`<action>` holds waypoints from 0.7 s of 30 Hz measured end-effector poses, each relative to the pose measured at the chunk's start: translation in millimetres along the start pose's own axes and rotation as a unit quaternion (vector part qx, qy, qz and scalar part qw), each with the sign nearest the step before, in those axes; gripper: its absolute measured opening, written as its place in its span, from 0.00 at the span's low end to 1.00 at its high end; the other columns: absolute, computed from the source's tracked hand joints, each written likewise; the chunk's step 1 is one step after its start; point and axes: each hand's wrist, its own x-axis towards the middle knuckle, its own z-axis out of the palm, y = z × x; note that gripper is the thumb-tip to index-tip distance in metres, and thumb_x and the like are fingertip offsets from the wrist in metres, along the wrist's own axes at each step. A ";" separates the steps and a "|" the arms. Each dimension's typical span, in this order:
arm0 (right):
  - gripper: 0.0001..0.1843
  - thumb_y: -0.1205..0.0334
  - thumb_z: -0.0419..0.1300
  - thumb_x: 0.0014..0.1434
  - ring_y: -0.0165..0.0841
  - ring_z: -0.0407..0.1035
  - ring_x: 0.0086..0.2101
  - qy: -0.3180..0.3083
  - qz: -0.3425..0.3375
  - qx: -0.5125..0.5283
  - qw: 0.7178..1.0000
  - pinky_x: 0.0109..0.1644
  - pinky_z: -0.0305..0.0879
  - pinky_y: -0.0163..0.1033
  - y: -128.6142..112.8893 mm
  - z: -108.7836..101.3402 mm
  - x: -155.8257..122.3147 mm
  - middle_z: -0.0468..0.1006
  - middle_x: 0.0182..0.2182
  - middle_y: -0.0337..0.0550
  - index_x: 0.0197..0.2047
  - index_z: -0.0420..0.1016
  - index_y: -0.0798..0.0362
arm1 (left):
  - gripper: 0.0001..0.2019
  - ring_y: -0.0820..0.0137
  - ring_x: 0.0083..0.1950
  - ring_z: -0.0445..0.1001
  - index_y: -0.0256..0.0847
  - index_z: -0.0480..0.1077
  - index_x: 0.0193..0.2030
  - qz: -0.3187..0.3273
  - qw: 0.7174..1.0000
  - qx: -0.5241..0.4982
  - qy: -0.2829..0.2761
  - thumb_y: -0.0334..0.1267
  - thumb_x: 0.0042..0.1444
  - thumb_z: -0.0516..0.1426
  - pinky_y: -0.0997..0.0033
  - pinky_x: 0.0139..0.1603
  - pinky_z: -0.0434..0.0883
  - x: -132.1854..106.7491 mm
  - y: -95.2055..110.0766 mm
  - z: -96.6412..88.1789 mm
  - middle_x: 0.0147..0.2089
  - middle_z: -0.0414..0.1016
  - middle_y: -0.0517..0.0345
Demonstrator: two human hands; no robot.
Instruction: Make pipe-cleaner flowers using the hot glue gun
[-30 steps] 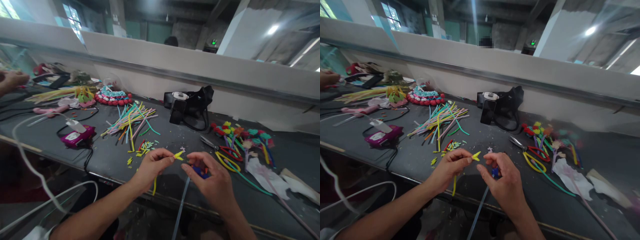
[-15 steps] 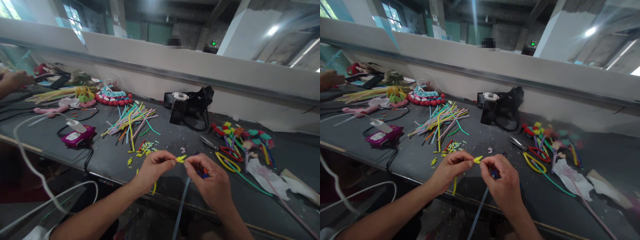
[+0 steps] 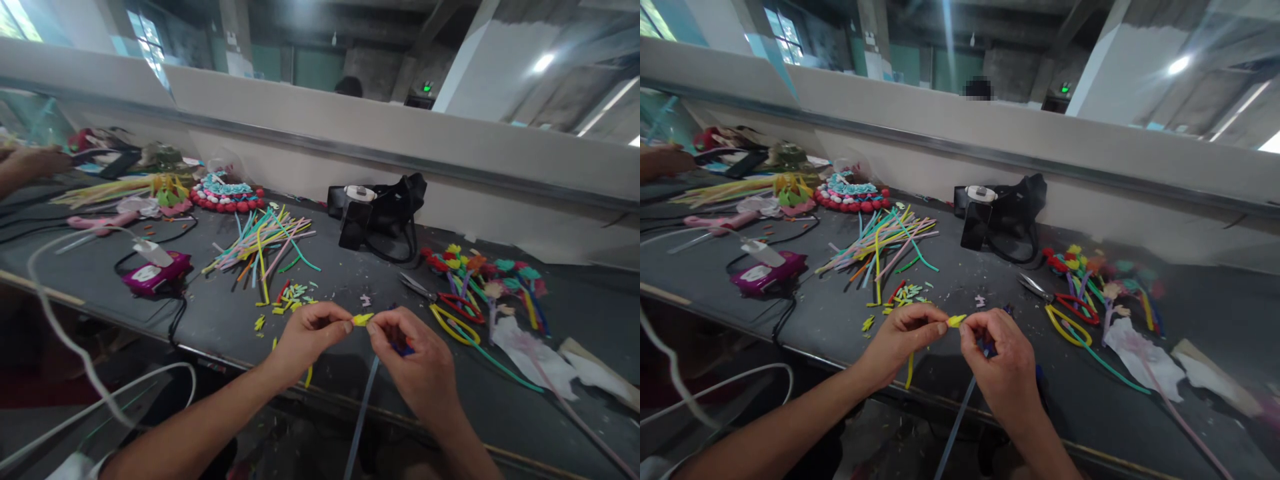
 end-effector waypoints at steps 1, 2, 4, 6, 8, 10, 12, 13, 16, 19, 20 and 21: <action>0.07 0.64 0.58 0.60 0.27 0.64 0.24 -0.001 0.002 0.002 1.000 0.30 0.60 0.32 -0.4 -0.6 -0.4 0.70 0.24 0.34 0.30 0.71 0.49 | 0.07 0.75 0.30 0.64 0.38 0.78 0.30 0.003 1.000 0.002 0.000 0.39 0.46 0.66 0.76 0.31 0.61 0.0 0.2 0.1 0.26 0.72 0.60; 0.06 0.63 0.58 0.60 0.27 0.64 0.25 -0.002 0.004 0.004 1.000 0.29 0.61 0.32 -0.7 -1.4 -0.8 0.71 0.24 0.34 0.31 0.71 0.49 | 0.08 0.75 0.29 0.64 0.38 0.78 0.31 0.004 1.000 0.002 -0.001 0.40 0.46 0.66 0.76 0.31 0.60 -0.1 0.6 0.3 0.26 0.71 0.61; 0.04 0.60 0.58 0.60 0.27 0.65 0.25 0.003 0.008 0.008 1.000 0.29 0.62 0.33 -1.2 -3.3 -1.5 0.72 0.26 0.35 0.35 0.72 0.49 | 0.09 0.77 0.27 0.62 0.37 0.78 0.31 0.001 1.000 0.001 0.003 0.41 0.47 0.66 0.77 0.28 0.59 -0.6 1.2 0.8 0.24 0.70 0.62; 0.05 0.59 0.58 0.61 0.28 0.65 0.25 0.014 0.012 0.007 1.000 0.30 0.63 0.33 -0.8 -5.3 -2.1 0.73 0.27 0.35 0.38 0.73 0.49 | 0.10 0.79 0.23 0.58 0.37 0.77 0.31 -0.005 1.000 -0.004 0.016 0.42 0.47 0.66 0.78 0.24 0.56 -0.8 1.3 0.9 0.22 0.67 0.64; 0.06 0.58 0.58 0.61 0.28 0.65 0.25 0.026 0.016 0.000 1.000 0.31 0.63 0.33 0.9 -7.0 -2.2 0.73 0.28 0.35 0.39 0.73 0.49 | 0.11 0.80 0.20 0.56 0.37 0.77 0.32 -0.015 0.999 -0.015 0.027 0.43 0.46 0.67 0.78 0.20 0.54 -0.7 0.6 0.4 0.21 0.66 0.65; 0.06 0.57 0.57 0.62 0.28 0.66 0.25 0.034 0.020 -0.013 0.999 0.32 0.64 0.33 4.6 -8.5 -1.9 0.73 0.27 0.35 0.39 0.73 0.49 | 0.12 0.80 0.19 0.58 0.37 0.76 0.33 -0.024 0.999 -0.030 0.029 0.43 0.46 0.67 0.78 0.19 0.54 -0.1 -0.3 -0.5 0.21 0.66 0.66; 0.07 0.57 0.57 0.62 0.28 0.66 0.25 0.042 0.030 -0.030 0.998 0.32 0.64 0.34 10.4 -10.0 -1.5 0.74 0.27 0.35 0.38 0.74 0.49 | 0.12 0.79 0.19 0.60 0.37 0.76 0.33 -0.031 0.998 -0.049 0.026 0.43 0.46 0.67 0.78 0.19 0.56 0.5 -0.6 -1.5 0.20 0.65 0.66; 0.07 0.56 0.57 0.62 0.28 0.66 0.25 0.047 0.037 -0.039 0.997 0.31 0.64 0.34 14.0 -10.8 -1.6 0.74 0.27 0.35 0.37 0.74 0.49 | 0.11 0.79 0.19 0.60 0.37 0.76 0.33 -0.033 0.997 -0.059 0.024 0.42 0.46 0.67 0.78 0.19 0.57 0.7 -0.3 -1.9 0.20 0.65 0.66; 0.10 0.54 0.57 0.62 0.29 0.67 0.25 0.060 0.066 -0.064 0.994 0.30 0.63 0.34 26.3 -13.7 -2.9 0.76 0.28 0.37 0.35 0.75 0.49 | 0.11 0.79 0.19 0.62 0.37 0.74 0.32 -0.041 0.994 -0.096 0.021 0.41 0.46 0.67 0.78 0.19 0.58 1.2 1.5 -2.3 0.22 0.68 0.64; 0.12 0.51 0.57 0.62 0.29 0.67 0.24 0.060 0.081 -0.083 0.991 0.30 0.63 0.34 40.1 -17.7 -5.3 0.77 0.28 0.37 0.35 0.75 0.49 | 0.11 0.81 0.17 0.61 0.37 0.74 0.32 -0.056 0.990 -0.124 0.020 0.40 0.45 0.66 0.78 0.17 0.53 2.0 3.4 -2.1 0.24 0.72 0.62; 0.13 0.50 0.57 0.62 0.29 0.67 0.24 0.060 0.083 -0.091 0.991 0.31 0.63 0.34 45.3 -19.6 -6.0 0.77 0.28 0.37 0.35 0.76 0.49 | 0.10 0.82 0.16 0.59 0.37 0.74 0.32 -0.062 0.989 -0.131 0.019 0.40 0.45 0.66 0.78 0.16 0.51 2.3 4.0 -2.2 0.25 0.72 0.62; 0.13 0.50 0.57 0.62 0.30 0.68 0.25 0.062 0.083 -0.102 0.989 0.31 0.64 0.35 51.0 -21.8 -6.6 0.78 0.29 0.38 0.35 0.76 0.49 | 0.10 0.83 0.16 0.57 0.37 0.74 0.32 -0.067 0.988 -0.137 0.018 0.39 0.45 0.66 0.78 0.17 0.48 2.6 4.5 -2.4 0.24 0.71 0.62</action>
